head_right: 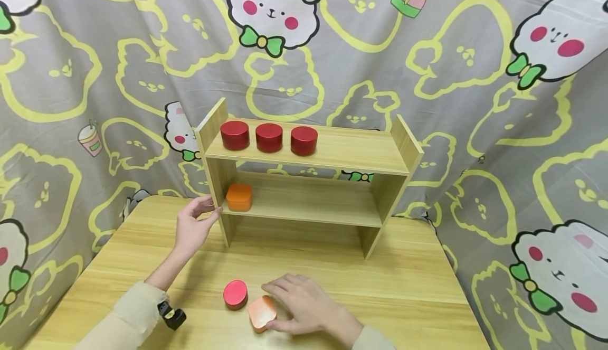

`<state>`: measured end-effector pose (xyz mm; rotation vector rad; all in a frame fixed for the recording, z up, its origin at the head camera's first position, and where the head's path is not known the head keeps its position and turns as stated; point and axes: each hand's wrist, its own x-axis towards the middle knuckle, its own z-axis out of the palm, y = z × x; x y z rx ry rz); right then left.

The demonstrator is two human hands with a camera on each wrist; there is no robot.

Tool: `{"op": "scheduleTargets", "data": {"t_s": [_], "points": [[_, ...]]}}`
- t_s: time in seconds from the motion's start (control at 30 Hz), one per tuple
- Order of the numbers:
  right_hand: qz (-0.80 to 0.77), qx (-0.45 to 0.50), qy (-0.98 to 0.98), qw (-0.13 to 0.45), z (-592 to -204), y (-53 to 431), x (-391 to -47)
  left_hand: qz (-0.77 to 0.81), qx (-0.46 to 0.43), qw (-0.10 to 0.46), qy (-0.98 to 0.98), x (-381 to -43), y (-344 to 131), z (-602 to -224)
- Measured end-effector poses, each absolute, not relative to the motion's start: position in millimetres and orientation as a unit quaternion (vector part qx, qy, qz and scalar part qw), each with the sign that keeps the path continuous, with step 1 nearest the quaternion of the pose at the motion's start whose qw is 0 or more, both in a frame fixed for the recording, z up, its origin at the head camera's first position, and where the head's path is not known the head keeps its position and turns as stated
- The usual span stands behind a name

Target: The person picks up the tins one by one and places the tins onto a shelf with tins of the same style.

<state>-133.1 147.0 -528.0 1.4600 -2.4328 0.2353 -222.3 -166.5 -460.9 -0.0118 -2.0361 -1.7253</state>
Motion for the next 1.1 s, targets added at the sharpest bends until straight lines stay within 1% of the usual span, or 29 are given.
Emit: {"op": "scheduleTargets", "data": {"t_s": [0.57, 1.1], "points": [[0.071, 0.513, -0.848, 0.111, -540, 141, -130, -0.624, -0.001, 0.237, -0.744, -222, -166, -460], [0.079, 0.512, -0.848, 0.111, -548, 137, -131, -0.628, 0.004, 0.237, -0.741, -223, -166, -462]]}}
